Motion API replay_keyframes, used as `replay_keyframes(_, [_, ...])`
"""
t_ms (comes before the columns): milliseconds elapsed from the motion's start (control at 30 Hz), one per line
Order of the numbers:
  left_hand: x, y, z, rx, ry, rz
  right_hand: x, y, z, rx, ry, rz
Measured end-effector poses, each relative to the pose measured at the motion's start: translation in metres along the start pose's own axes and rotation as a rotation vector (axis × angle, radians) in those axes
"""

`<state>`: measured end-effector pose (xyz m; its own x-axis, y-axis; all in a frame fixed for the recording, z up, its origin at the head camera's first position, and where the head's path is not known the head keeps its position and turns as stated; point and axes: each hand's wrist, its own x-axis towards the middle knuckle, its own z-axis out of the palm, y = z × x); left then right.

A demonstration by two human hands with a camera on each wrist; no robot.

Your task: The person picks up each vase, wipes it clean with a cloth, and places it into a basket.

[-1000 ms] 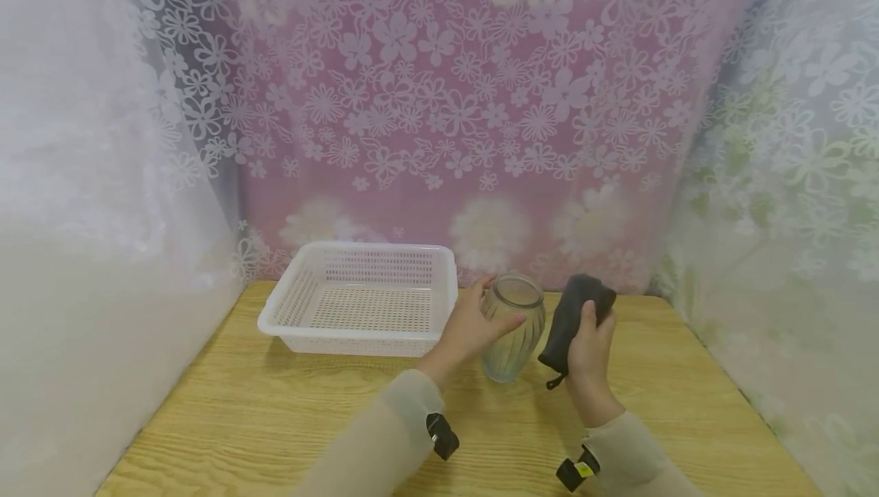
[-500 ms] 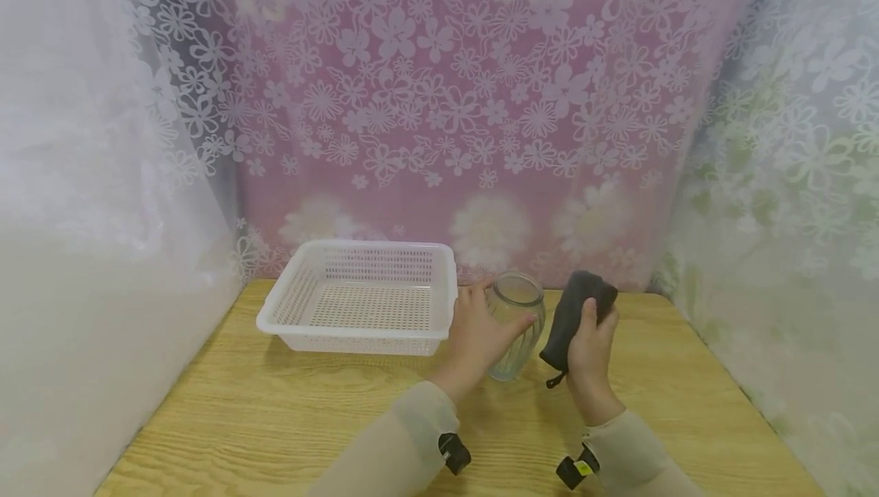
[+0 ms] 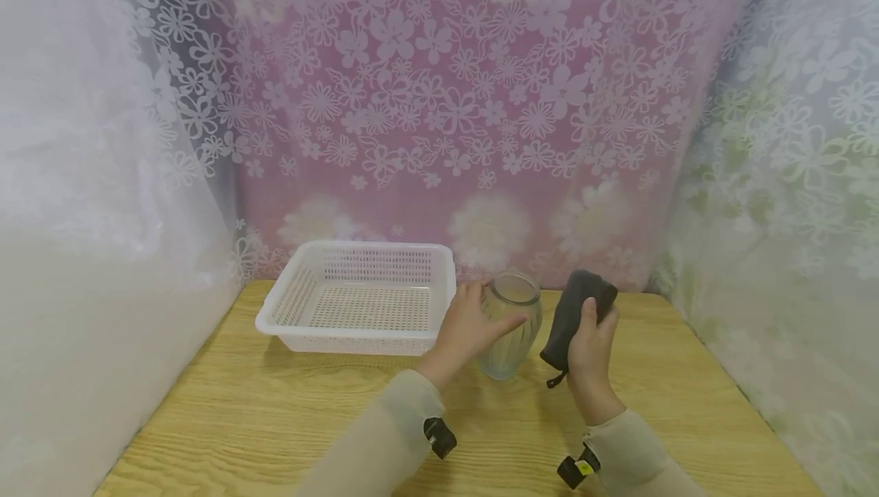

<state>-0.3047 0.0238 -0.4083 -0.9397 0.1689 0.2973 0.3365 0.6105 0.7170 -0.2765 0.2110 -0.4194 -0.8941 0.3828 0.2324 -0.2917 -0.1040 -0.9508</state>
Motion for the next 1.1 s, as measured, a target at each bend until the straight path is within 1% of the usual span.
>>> replay_keyframes(67, [0.002,-0.001,-0.003,0.004,-0.033,0.01,0.0,0.0,0.0,-0.01,0.003,-0.001])
replay_keyframes(300, [0.009,-0.004,-0.013,-0.026,-0.14,0.033,0.0,-0.002,-0.001,-0.052,-0.011,-0.001])
replay_keyframes(433, [0.009,-0.003,-0.017,-0.045,-0.164,0.059,-0.001,-0.002,0.0,-0.065,-0.009,-0.016])
replay_keyframes(467, [0.008,-0.003,-0.018,-0.053,-0.16,0.06,-0.001,-0.002,0.0,-0.063,-0.01,-0.018])
replay_keyframes(533, [0.006,-0.003,-0.015,-0.063,-0.128,0.058,-0.001,-0.001,0.0,-0.056,-0.008,-0.014])
replay_keyframes(633, [0.001,-0.001,-0.009,-0.078,-0.054,0.027,0.0,0.001,0.001,-0.046,-0.003,-0.007])
replay_keyframes(733, [-0.004,0.004,-0.002,-0.085,0.025,-0.003,0.0,0.002,0.001,-0.036,-0.003,-0.013])
replay_keyframes(800, [-0.006,0.007,0.001,-0.07,0.059,-0.019,0.0,0.002,0.002,-0.034,-0.002,-0.027])
replay_keyframes(900, [-0.007,0.011,0.003,-0.037,0.086,-0.03,0.001,0.002,0.001,-0.028,0.002,-0.053])
replay_keyframes(1000, [-0.007,0.012,0.005,0.006,0.082,-0.038,0.001,0.003,0.001,-0.029,0.012,-0.069])
replay_keyframes(1100, [-0.007,0.011,0.004,0.002,0.076,-0.038,0.0,0.003,0.002,-0.041,0.02,-0.067])
